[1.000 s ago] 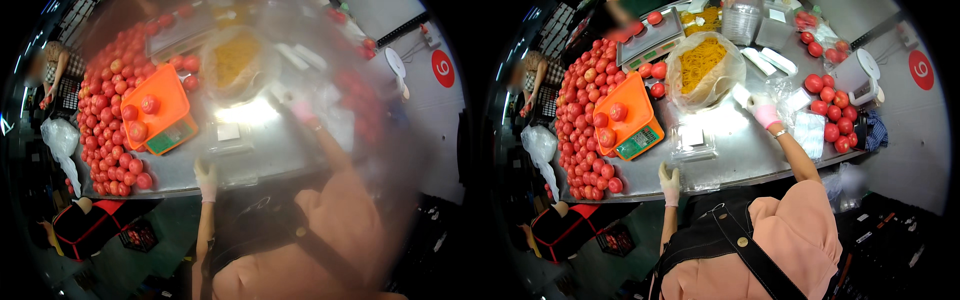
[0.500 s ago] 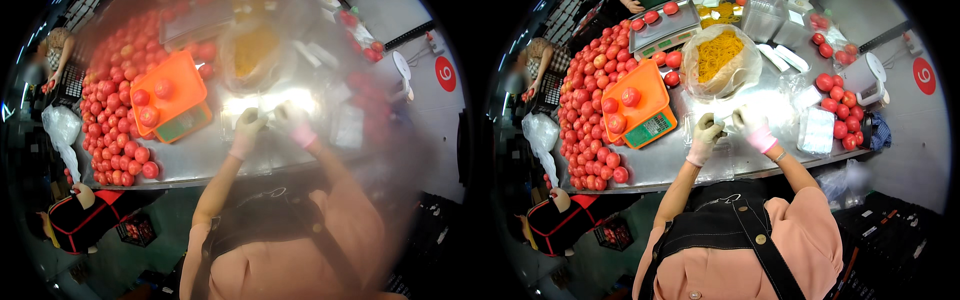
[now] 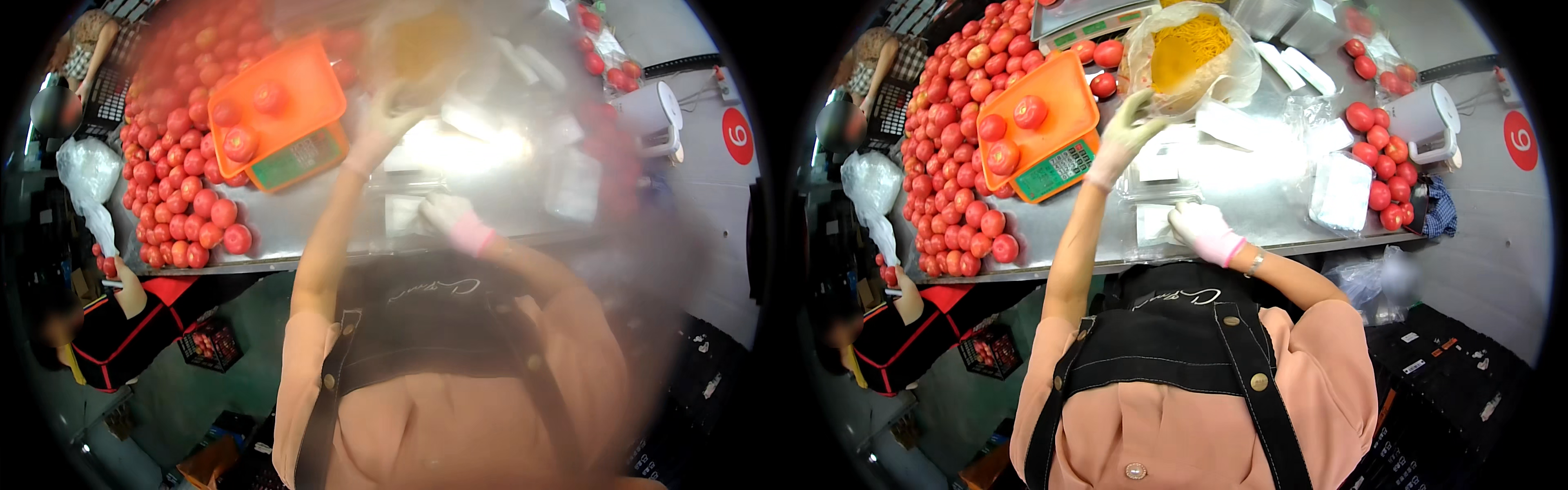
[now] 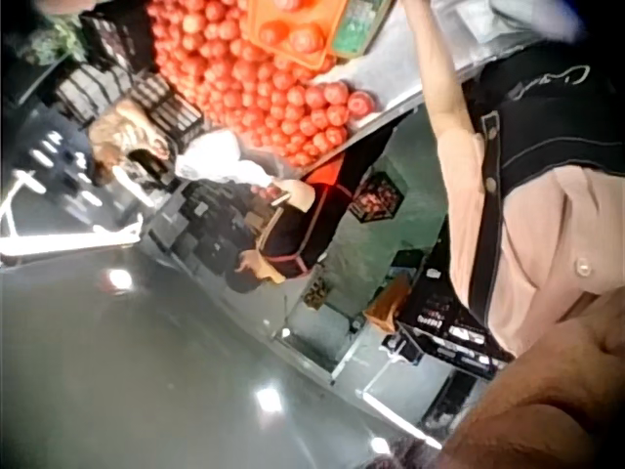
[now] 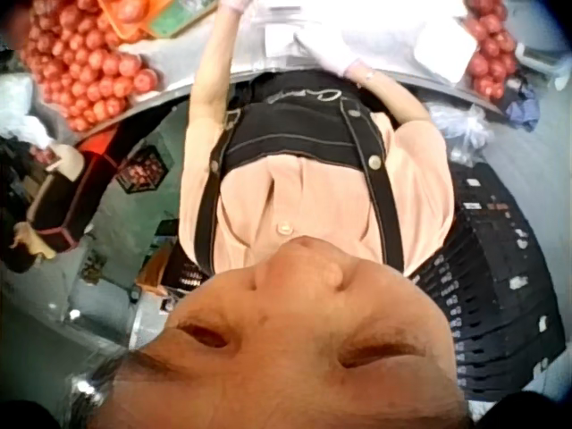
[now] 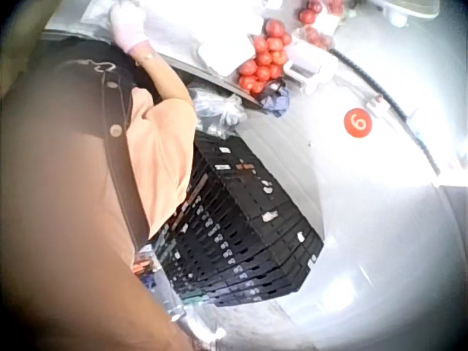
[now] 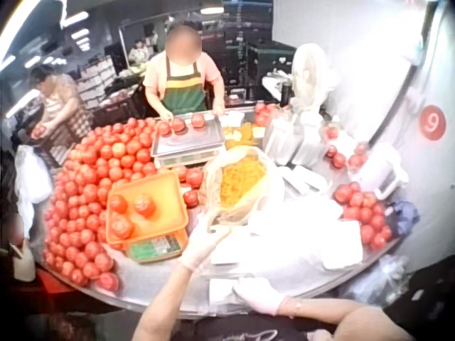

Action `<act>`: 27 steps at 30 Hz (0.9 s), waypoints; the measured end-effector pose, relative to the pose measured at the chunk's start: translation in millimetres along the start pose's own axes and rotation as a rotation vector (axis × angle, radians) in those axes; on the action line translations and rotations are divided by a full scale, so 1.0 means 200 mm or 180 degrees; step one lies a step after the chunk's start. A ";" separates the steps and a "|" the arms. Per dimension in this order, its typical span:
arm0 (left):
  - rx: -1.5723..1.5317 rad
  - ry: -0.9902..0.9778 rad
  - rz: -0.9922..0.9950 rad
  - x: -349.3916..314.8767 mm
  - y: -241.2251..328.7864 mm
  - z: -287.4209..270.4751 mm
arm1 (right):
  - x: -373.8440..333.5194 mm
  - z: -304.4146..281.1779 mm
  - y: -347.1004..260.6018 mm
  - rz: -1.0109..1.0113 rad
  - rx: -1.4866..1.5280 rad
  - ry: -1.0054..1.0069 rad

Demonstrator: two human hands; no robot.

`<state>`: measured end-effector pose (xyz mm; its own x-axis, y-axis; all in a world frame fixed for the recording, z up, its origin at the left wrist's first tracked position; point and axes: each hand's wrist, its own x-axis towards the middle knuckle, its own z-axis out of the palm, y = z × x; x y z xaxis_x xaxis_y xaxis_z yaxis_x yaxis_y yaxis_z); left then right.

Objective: The person weighs tomatoes on an orange scale and places them into plastic containers, then stacks the filled containers into a larger black crate.

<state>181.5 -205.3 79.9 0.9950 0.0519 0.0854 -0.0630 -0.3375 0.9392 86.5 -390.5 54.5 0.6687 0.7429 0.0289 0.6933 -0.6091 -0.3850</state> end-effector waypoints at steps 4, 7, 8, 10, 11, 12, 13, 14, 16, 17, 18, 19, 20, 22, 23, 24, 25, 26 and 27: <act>0.1195 0.0188 -0.0345 -0.41 -0.15 -0.25 | 0.08 0.13 0.03 0.0175 0.0562 -0.0941; 0.1415 0.0052 -0.1112 -0.80 -0.36 -0.27 | 0.17 0.01 0.08 0.0838 0.1335 0.0157; 0.1303 0.0053 -0.1186 -0.90 -0.40 -0.23 | 0.20 -0.01 0.14 0.1345 0.1608 0.0522; 0.0991 0.0091 -0.1188 -0.93 -0.43 -0.14 | 0.17 0.13 0.57 0.1433 0.0926 0.1322; 0.0767 0.0168 -0.1179 -0.92 -0.42 -0.10 | 0.20 0.09 0.62 0.1919 0.1033 0.1611; 0.0669 0.0299 -0.1116 -0.87 -0.39 -0.08 | 0.16 0.19 0.83 0.1977 0.0497 0.1764; 0.0557 0.0477 -0.1085 -0.83 -0.39 -0.07 | 0.17 0.15 0.91 0.2176 0.0652 0.1649; 0.0568 0.0594 -0.1095 -0.78 -0.41 -0.06 | 0.21 0.09 0.92 0.2376 0.0772 0.1532; 0.0664 0.0702 -0.0920 -0.74 -0.47 -0.08 | 0.28 -0.05 0.67 0.1595 0.0725 0.1602; 0.0662 0.0767 -0.0927 -0.71 -0.45 -0.10 | 0.30 -0.08 0.52 0.1148 0.0851 0.1524; 0.0534 0.0738 -0.1001 -0.71 -0.43 -0.11 | 0.30 -0.09 0.35 0.0735 0.1163 0.1014; 0.0405 0.0720 -0.1106 -0.73 -0.42 -0.12 | 0.30 -0.07 0.20 0.0317 0.1475 0.0467; 0.0203 0.0693 -0.1302 -0.74 -0.43 -0.14 | 0.31 -0.01 0.09 -0.0044 0.1228 0.0240; 0.0177 0.0991 -0.1120 -0.74 -0.42 -0.21 | 0.28 0.15 0.04 -0.0369 0.0430 -0.0234; 0.0206 0.1297 -0.0962 -0.76 -0.42 -0.27 | 0.27 0.24 0.04 -0.0370 -0.0064 -0.0508; 0.0373 0.1725 -0.0616 -0.75 -0.42 -0.37 | 0.28 0.25 0.03 -0.0290 0.0015 -0.0552; 0.0517 0.2148 -0.0257 -0.73 -0.40 -0.48 | 0.33 0.21 0.03 -0.0283 -0.0012 -0.0534; 0.0671 0.2407 -0.0202 -0.71 -0.33 -0.61 | 0.39 0.14 0.00 -0.0194 0.0358 -0.0537; 0.0801 0.2645 -0.0124 -0.67 -0.27 -0.73 | 0.46 0.06 -0.03 -0.0076 0.0707 -0.0519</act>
<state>40.2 -55.8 65.6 0.6107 0.7042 0.3621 0.0865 -0.5139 0.8535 140.3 -316.1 47.4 0.5884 0.8022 -0.1016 0.6204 -0.5284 -0.5795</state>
